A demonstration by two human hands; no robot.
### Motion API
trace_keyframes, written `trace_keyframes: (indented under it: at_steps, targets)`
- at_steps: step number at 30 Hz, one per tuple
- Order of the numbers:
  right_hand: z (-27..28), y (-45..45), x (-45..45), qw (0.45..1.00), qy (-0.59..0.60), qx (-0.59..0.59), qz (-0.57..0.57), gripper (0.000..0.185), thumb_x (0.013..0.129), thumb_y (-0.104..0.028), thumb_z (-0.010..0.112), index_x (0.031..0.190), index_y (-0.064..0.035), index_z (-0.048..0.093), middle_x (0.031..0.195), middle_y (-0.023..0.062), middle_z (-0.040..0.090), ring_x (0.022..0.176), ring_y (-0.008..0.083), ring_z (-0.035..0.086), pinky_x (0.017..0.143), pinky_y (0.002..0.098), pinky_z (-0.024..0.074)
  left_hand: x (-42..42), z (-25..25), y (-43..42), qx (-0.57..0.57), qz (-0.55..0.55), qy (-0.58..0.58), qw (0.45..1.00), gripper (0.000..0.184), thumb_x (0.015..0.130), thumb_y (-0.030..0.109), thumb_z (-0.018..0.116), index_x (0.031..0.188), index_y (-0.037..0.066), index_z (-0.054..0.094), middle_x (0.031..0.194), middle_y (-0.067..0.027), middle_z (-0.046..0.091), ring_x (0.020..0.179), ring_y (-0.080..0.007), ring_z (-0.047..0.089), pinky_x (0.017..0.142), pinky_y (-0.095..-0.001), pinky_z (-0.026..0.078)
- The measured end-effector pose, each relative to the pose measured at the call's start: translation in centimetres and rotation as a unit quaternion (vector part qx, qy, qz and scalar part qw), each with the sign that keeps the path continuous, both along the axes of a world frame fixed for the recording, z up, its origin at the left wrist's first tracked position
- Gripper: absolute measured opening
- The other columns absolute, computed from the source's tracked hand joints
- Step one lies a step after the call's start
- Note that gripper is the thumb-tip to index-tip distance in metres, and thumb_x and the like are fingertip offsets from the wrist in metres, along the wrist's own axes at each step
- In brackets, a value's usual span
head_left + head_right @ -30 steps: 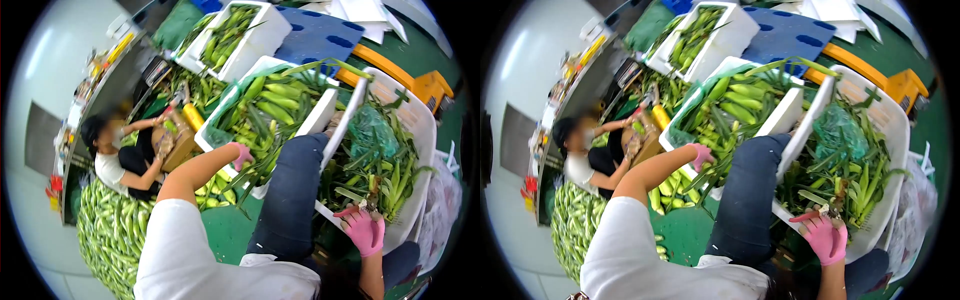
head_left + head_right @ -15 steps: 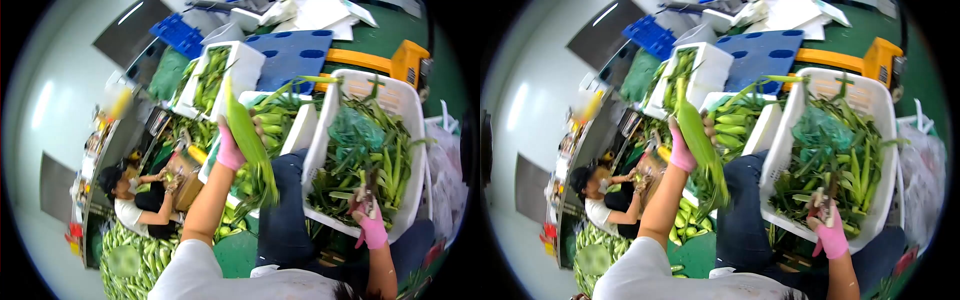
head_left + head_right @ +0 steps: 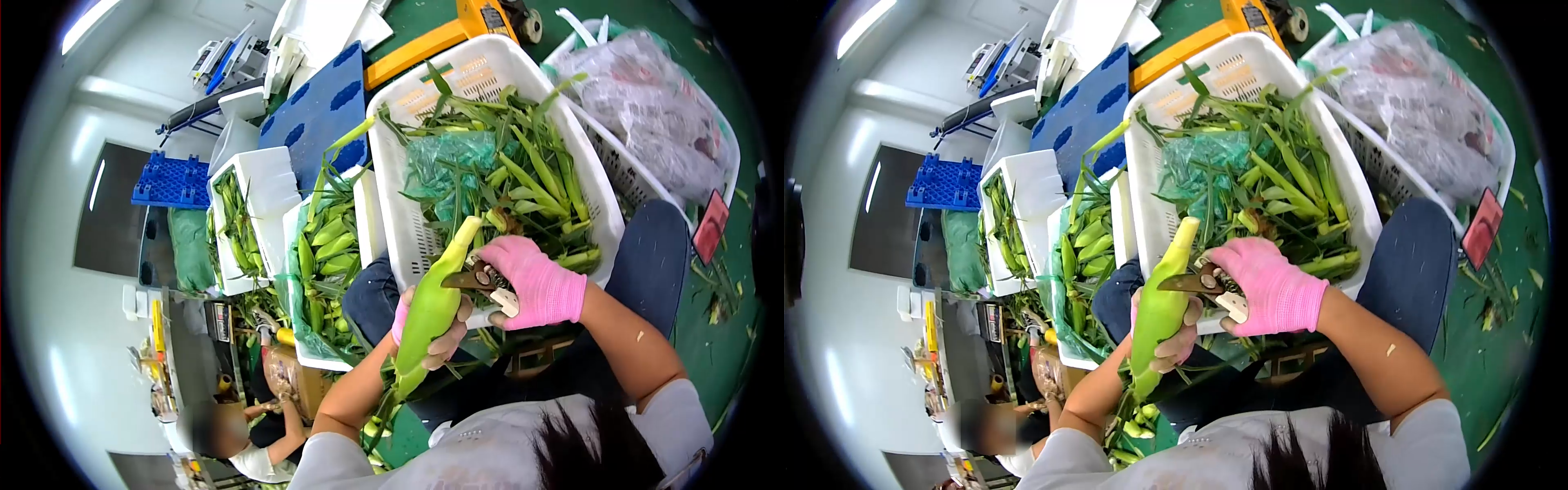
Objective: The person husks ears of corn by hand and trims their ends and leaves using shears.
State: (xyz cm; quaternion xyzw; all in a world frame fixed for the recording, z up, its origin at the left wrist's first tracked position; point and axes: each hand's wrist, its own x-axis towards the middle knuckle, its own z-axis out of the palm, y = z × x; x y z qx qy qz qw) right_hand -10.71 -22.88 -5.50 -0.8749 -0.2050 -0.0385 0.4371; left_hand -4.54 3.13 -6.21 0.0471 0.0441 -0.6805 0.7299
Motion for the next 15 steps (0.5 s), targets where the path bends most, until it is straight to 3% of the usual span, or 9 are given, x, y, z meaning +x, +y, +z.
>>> trace_keyframes:
  at_steps: [2, 4, 5, 6, 7, 10, 13, 15]
  targets:
    - [-0.8, 0.4, -0.1, 0.996, -0.08, 0.038, -0.021, 0.079, 0.064, -0.031, 0.081, 0.131, -0.0024, 0.051, 0.116, 0.0198, 0.057, 0.112, 0.0395, 0.055, 0.101, 0.0471, 0.0439, -0.6, -0.6, -0.4, -0.045, -0.026, 0.026, 0.998, 0.07, 0.095, 0.055, 0.052, 0.133, -0.004, 0.047, 0.079, -0.0243, 0.061, 0.055, -0.0345, 0.059, 0.045, -0.0433, 0.052]
    - [-1.2, 0.9, 0.1, 0.995, -0.047, 0.086, -0.015, 0.072, 0.066, -0.03, 0.081, 0.126, -0.0018, 0.054, 0.111, 0.0183, 0.06, 0.108, 0.0387, 0.058, 0.097, 0.0455, 0.0471, -1.1, -1.7, -0.1, -0.032, -0.036, -0.014, 0.999, 0.063, 0.101, 0.049, 0.045, 0.136, -0.003, 0.048, 0.083, -0.0222, 0.06, 0.054, -0.0328, 0.059, 0.044, -0.0431, 0.05]
    - [-1.6, 1.2, 0.2, 0.995, -0.039, 0.088, -0.039, 0.059, 0.07, -0.028, 0.079, 0.12, -0.0039, 0.058, 0.104, 0.0166, 0.063, 0.102, 0.0377, 0.06, 0.092, 0.0442, 0.0497, -1.4, -2.2, 0.4, 0.014, -0.02, -0.069, 0.997, 0.06, 0.104, 0.046, 0.041, 0.138, -0.003, 0.049, 0.085, -0.0211, 0.06, 0.053, -0.0319, 0.059, 0.044, -0.0429, 0.05]
    - [-1.0, 0.8, 0.2, 0.996, 0.005, 0.082, -0.042, 0.049, 0.074, -0.026, 0.077, 0.115, -0.0062, 0.061, 0.101, 0.0165, 0.066, 0.098, 0.0371, 0.063, 0.088, 0.0448, 0.0515, -1.5, -1.9, 1.1, 0.112, 0.01, -0.199, 0.973, 0.06, 0.105, 0.047, 0.039, 0.139, -0.002, 0.05, 0.081, -0.0225, 0.061, 0.053, -0.0337, 0.059, 0.046, -0.0441, 0.052]
    - [-0.9, 0.6, 0.1, 0.996, 0.032, 0.066, -0.058, 0.046, 0.075, -0.026, 0.076, 0.114, -0.007, 0.062, 0.097, 0.0169, 0.067, 0.095, 0.0367, 0.065, 0.085, 0.0449, 0.0526, -1.6, -0.3, 1.7, 0.181, 0.018, -0.091, 0.979, 0.065, 0.104, 0.05, 0.04, 0.142, -0.001, 0.051, 0.082, -0.025, 0.063, 0.054, -0.035, 0.061, 0.049, -0.0445, 0.054]
    - [-1.6, 1.1, 0.0, 0.987, 0.107, 0.072, -0.095, 0.04, 0.076, -0.025, 0.075, 0.11, -0.0065, 0.064, 0.089, 0.0185, 0.068, 0.087, 0.037, 0.067, 0.078, 0.045, 0.0542, -1.3, 0.4, 3.1, 0.089, -0.006, -0.011, 0.996, 0.073, 0.1, 0.057, 0.043, 0.143, 0.0, 0.051, 0.085, -0.0247, 0.064, 0.055, -0.0345, 0.061, 0.047, -0.0441, 0.052]
    - [-1.5, 1.8, 0.3, 0.964, 0.167, 0.162, -0.125, 0.035, 0.077, -0.025, 0.074, 0.104, -0.005, 0.065, 0.083, 0.0203, 0.067, 0.082, 0.0378, 0.068, 0.075, 0.0437, 0.0544, -1.8, 3.3, 2.1, 0.232, 0.093, -0.168, 0.953, 0.076, 0.097, 0.061, 0.049, 0.143, 0.001, 0.052, 0.08, -0.0224, 0.063, 0.051, -0.0336, 0.059, 0.046, -0.0413, 0.05]
    - [-0.9, 2.0, 0.8, 0.938, 0.19, 0.232, -0.172, 0.029, 0.079, -0.025, 0.072, 0.097, -0.0036, 0.066, 0.082, 0.0206, 0.066, 0.08, 0.0366, 0.067, 0.074, 0.0418, 0.0539, 0.2, 4.0, 0.6, 0.207, 0.153, -0.351, 0.9, 0.079, 0.094, 0.061, 0.056, 0.147, 0.002, 0.045, 0.097, -0.0197, 0.063, 0.075, -0.0301, 0.063, 0.067, -0.0417, 0.055]
